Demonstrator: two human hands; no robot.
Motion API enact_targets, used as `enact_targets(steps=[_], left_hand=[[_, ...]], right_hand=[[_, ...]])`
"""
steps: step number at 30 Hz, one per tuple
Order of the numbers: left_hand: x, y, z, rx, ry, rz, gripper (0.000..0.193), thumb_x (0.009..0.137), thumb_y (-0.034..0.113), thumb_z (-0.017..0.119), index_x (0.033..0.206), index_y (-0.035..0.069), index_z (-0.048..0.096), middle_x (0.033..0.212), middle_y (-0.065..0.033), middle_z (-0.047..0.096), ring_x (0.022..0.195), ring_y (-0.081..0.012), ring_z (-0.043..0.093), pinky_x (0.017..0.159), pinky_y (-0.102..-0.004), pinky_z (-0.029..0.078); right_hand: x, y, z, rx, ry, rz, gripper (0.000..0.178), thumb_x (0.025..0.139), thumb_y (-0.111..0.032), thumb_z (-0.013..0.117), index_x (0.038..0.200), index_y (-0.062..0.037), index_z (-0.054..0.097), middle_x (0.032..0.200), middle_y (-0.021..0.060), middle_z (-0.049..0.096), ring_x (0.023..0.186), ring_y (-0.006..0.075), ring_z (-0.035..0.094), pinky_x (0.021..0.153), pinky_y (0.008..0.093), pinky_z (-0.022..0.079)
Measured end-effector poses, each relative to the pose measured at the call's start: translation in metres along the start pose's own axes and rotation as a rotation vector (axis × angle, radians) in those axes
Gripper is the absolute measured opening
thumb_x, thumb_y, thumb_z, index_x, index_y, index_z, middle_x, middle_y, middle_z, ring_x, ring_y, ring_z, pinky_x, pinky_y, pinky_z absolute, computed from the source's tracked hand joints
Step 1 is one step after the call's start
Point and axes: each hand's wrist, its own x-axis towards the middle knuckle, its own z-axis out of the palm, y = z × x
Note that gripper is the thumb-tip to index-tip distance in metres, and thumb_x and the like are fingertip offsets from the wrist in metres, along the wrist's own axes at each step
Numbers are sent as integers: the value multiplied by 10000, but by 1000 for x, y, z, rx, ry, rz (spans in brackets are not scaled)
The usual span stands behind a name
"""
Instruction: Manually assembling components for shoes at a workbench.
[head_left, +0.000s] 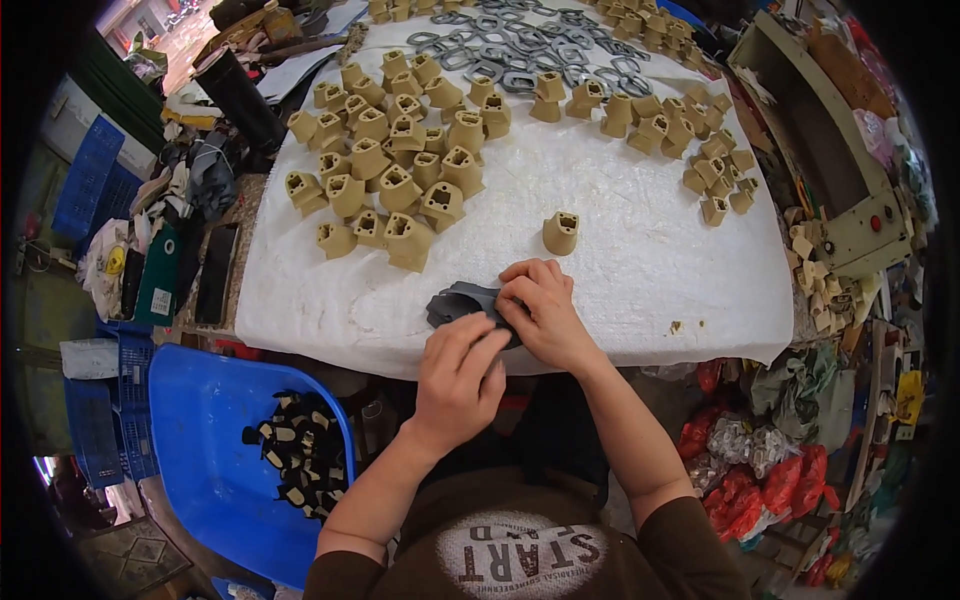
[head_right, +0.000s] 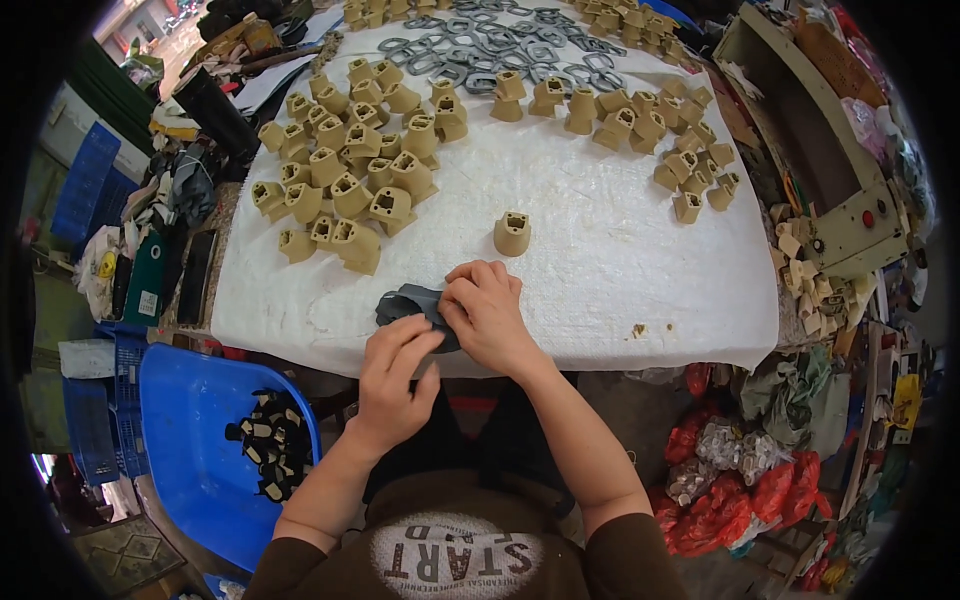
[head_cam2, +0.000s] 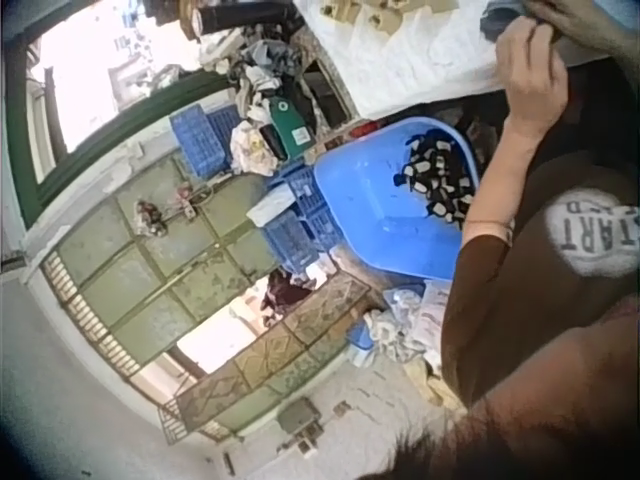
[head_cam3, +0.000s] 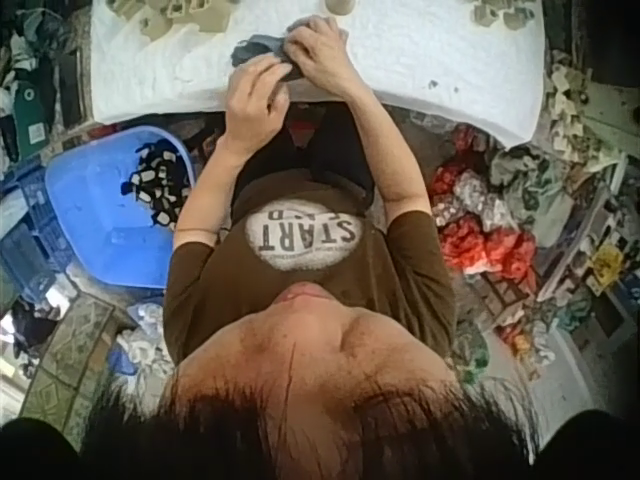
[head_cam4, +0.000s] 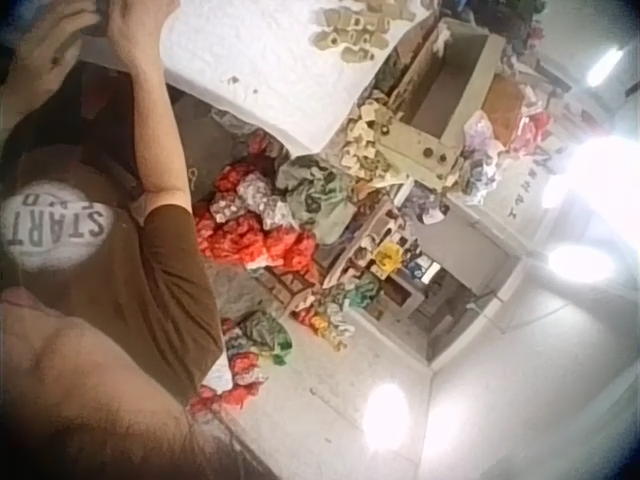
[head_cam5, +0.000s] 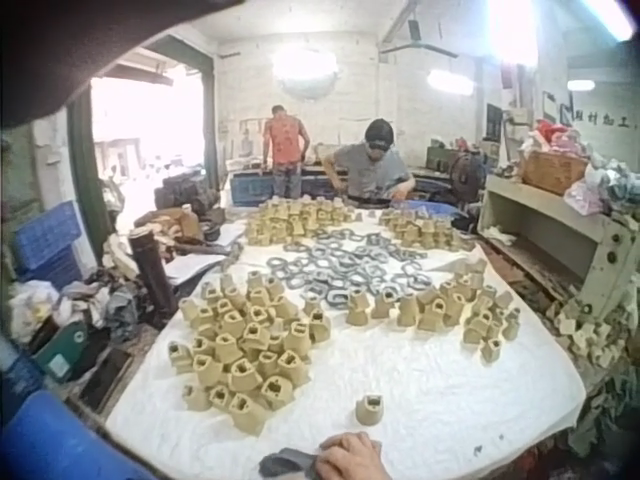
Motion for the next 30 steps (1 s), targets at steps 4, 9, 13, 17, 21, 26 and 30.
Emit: enact_targets(steps=[4,9,13,17,21,26,30], left_hand=[[-10,-9,18,251,-140,-81,308,681,-5,612,985,38,600,1073,-118,550,1037,-305,518,898,-389,387],[-12,-11,15,309,-162,-43,313,703,33,621,1015,49,599,1104,-97,548,1047,-271,516,886,-376,382],[-9,-8,15,318,-170,-83,311,694,41,632,1003,40,605,1116,-91,545,1060,-274,500,892,-388,373],[5,11,7,445,-133,-96,260,729,106,627,974,19,618,1150,-126,524,1043,-282,477,899,-394,357],[6,12,2,144,-107,-144,201,849,165,547,943,8,628,1048,-151,579,906,-242,531,814,-349,404],[5,8,12,-1015,16,-801,368,983,226,327,1022,-45,572,803,-100,617,659,-156,562,586,-270,431],[13,20,14,-1170,83,-855,405,982,249,318,1223,-52,444,857,-121,606,674,-181,574,572,-285,435]], right_hand=[[-2,16,-5,178,119,-19,44,822,-72,583,858,-56,563,1030,78,546,925,213,484,803,319,364],[-7,16,-14,686,201,284,36,848,-54,552,876,-32,559,1031,104,545,900,264,513,772,312,422],[-17,6,-24,513,297,91,74,838,-29,572,909,-31,550,1019,114,539,874,253,509,746,297,426],[-28,-6,-34,344,232,-62,134,798,9,606,910,-36,549,1031,115,529,904,262,490,743,309,426],[-23,-20,-48,135,59,-321,177,765,27,620,914,-47,558,1043,113,521,911,242,496,768,319,426],[3,1,-49,262,264,-22,268,769,-163,688,985,-50,576,1002,128,494,895,289,497,762,378,446],[41,18,-38,-149,441,289,374,722,-285,730,989,-61,594,945,141,487,885,287,512,733,386,455]])
